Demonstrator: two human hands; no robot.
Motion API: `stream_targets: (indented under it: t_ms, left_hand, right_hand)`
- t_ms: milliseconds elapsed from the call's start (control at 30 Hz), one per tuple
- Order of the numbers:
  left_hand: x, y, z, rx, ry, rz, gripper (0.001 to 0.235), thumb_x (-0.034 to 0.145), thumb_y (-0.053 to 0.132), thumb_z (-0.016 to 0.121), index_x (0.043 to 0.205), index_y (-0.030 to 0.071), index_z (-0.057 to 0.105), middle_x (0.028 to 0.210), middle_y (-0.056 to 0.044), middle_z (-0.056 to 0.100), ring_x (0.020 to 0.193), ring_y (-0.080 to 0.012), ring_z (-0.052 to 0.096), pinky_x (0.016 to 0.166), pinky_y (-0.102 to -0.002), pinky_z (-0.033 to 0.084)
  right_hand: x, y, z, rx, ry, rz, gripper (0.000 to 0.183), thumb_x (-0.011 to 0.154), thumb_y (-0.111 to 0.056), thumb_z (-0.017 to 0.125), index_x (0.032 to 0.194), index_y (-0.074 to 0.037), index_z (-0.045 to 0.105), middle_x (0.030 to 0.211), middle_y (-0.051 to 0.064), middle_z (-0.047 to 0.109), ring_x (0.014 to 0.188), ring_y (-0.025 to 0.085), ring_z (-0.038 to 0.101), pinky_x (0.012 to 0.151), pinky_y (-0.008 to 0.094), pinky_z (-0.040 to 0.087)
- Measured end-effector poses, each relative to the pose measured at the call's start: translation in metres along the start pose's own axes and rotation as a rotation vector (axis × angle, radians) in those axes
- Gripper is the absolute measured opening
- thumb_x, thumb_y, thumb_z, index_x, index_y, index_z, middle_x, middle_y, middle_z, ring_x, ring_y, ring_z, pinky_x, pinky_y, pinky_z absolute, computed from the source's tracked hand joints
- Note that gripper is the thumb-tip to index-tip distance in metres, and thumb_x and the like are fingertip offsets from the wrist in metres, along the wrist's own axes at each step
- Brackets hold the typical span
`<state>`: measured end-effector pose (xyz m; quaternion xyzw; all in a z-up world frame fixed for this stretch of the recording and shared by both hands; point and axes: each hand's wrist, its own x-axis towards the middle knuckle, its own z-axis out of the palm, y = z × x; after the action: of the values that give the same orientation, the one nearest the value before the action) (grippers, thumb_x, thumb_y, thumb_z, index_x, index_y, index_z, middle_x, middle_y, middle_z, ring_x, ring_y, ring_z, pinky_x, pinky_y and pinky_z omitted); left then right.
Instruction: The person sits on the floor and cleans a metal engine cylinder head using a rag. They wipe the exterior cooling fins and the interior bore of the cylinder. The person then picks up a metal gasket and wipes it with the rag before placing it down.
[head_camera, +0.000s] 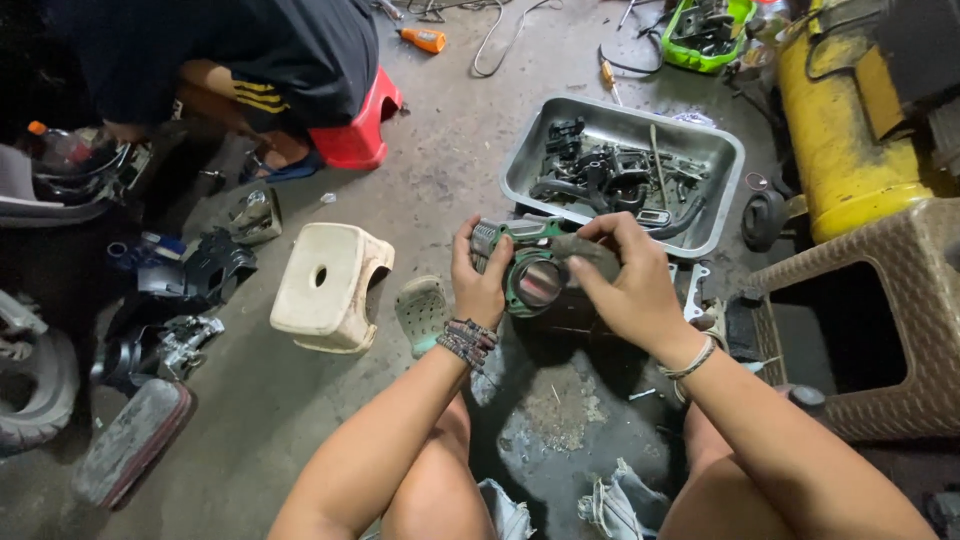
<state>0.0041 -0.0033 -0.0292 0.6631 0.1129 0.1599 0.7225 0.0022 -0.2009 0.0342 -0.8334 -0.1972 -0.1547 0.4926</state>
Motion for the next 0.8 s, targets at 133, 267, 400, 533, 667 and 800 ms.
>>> stream_targets:
  t_ms: [133, 267, 400, 533, 667, 800]
  left_hand:
    - [0.004, -0.008, -0.008, 0.010, -0.010, 0.020, 0.069, 0.090, 0.036, 0.077, 0.146, 0.009, 0.048, 0.138, -0.023, 0.053, 0.131, -0.0324, 0.050, 0.110, -0.050, 0.041]
    - [0.007, -0.012, -0.012, 0.046, -0.059, 0.080, 0.067, 0.093, 0.038, 0.074, 0.147, 0.011, 0.045, 0.141, -0.023, 0.050, 0.134, -0.0351, 0.049, 0.111, -0.052, 0.040]
    - [0.006, -0.014, -0.009, 0.094, -0.073, 0.080, 0.069, 0.093, 0.040, 0.075, 0.147, 0.010, 0.045, 0.141, -0.024, 0.049, 0.136, -0.0386, 0.046, 0.112, -0.053, 0.040]
    - [0.008, -0.015, -0.006, 0.101, -0.037, 0.055, 0.069, 0.093, 0.041, 0.074, 0.147, 0.009, 0.045, 0.143, -0.025, 0.047, 0.138, -0.0405, 0.044, 0.112, -0.055, 0.039]
    - [0.010, -0.011, -0.003, 0.098, 0.004, -0.017, 0.072, 0.094, 0.047, 0.071, 0.147, 0.008, 0.042, 0.146, -0.026, 0.042, 0.140, -0.0412, 0.040, 0.114, -0.055, 0.035]
    - [0.011, -0.009, 0.001, 0.138, 0.052, -0.064, 0.074, 0.090, 0.051, 0.074, 0.147, 0.013, 0.045, 0.146, -0.025, 0.045, 0.140, -0.0413, 0.042, 0.115, -0.053, 0.036]
  right_hand:
    - [0.003, 0.004, -0.005, 0.001, -0.029, 0.026, 0.035, 0.076, -0.001, 0.076, 0.109, -0.010, 0.068, 0.098, 0.008, 0.068, 0.090, 0.029, 0.068, 0.086, 0.041, 0.053]
    - [0.003, 0.001, -0.010, -0.003, -0.170, 0.091, 0.039, 0.069, 0.004, 0.071, 0.104, -0.011, 0.072, 0.103, 0.007, 0.068, 0.097, 0.031, 0.070, 0.092, 0.043, 0.053]
    - [0.001, 0.002, -0.008, -0.044, -0.273, 0.029, 0.037, 0.069, -0.001, 0.072, 0.104, -0.012, 0.071, 0.105, 0.008, 0.067, 0.101, 0.036, 0.069, 0.092, 0.049, 0.053]
    - [-0.006, -0.005, 0.002, -0.050, -0.333, -0.010, 0.037, 0.070, 0.000, 0.072, 0.105, -0.011, 0.071, 0.110, 0.009, 0.066, 0.104, 0.037, 0.069, 0.092, 0.048, 0.054]
    - [-0.011, -0.004, 0.014, -0.163, -0.366, -0.141, 0.032, 0.079, -0.001, 0.070, 0.110, -0.007, 0.071, 0.114, 0.012, 0.063, 0.105, 0.038, 0.069, 0.089, 0.047, 0.057]
    - [-0.010, -0.005, 0.018, -0.534, -0.495, -0.380, 0.031, 0.084, -0.008, 0.068, 0.114, -0.010, 0.071, 0.114, 0.009, 0.065, 0.095, 0.029, 0.069, 0.077, 0.039, 0.058]
